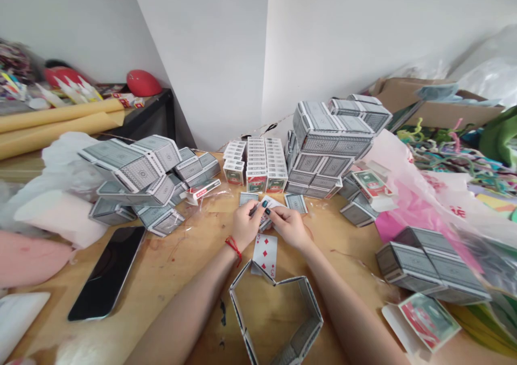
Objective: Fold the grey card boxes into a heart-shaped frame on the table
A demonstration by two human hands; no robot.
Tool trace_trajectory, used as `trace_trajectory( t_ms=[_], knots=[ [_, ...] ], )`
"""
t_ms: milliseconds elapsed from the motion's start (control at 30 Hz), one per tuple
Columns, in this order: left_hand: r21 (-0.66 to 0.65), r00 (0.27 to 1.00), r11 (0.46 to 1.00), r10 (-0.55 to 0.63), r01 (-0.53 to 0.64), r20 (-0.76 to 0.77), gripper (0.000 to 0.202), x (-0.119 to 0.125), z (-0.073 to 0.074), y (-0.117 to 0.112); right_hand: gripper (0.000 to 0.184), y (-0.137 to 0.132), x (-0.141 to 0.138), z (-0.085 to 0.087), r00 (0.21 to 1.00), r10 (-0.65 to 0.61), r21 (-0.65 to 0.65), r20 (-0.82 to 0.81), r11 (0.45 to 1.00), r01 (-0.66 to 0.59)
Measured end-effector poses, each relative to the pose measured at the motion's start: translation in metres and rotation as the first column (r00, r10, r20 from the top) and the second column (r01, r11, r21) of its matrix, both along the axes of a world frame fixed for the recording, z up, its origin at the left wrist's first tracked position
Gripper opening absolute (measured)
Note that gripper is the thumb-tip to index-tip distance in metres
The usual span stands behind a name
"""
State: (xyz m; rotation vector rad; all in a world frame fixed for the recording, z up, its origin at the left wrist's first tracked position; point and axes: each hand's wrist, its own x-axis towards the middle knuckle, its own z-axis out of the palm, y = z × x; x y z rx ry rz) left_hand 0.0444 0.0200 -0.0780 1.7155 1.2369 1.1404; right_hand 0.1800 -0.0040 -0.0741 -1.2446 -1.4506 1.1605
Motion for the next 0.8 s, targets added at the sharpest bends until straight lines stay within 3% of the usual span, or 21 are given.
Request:
trace_trajectory(
  t_ms=[200,433,600,800],
  knots=[
    [0.007,0.996,0.999,0.033,-0.033,-0.079,0.031,-0.0007,-0.005,0.0065,0.034,0.0032,0.001,-0.0012,0.993,-0.047,0.03,0.104,0.999,0.044],
    [-0.034,0.995,0.995,-0.087,0.089,0.049,0.026,-0.0013,-0.0027,0.0052,0.036,0.0026,0.0027,0.0003,0.996,-0.049,-0.139,-0.076,0.99,0.038],
    [-0.018,0.998,0.999,-0.029,0.029,-0.048,0.034,0.0001,-0.0037,0.0069,0.035,0.0042,0.0031,-0.0007,0.987,-0.061,-0.144,-0.149,0.989,0.04],
    [-0.007,0.998,0.998,-0.057,0.057,-0.008,0.029,0.0005,-0.0066,0.0054,0.037,0.0031,0.0025,0.0045,0.978,-0.07,-0.164,-0.196,0.986,0.038]
  ],
)
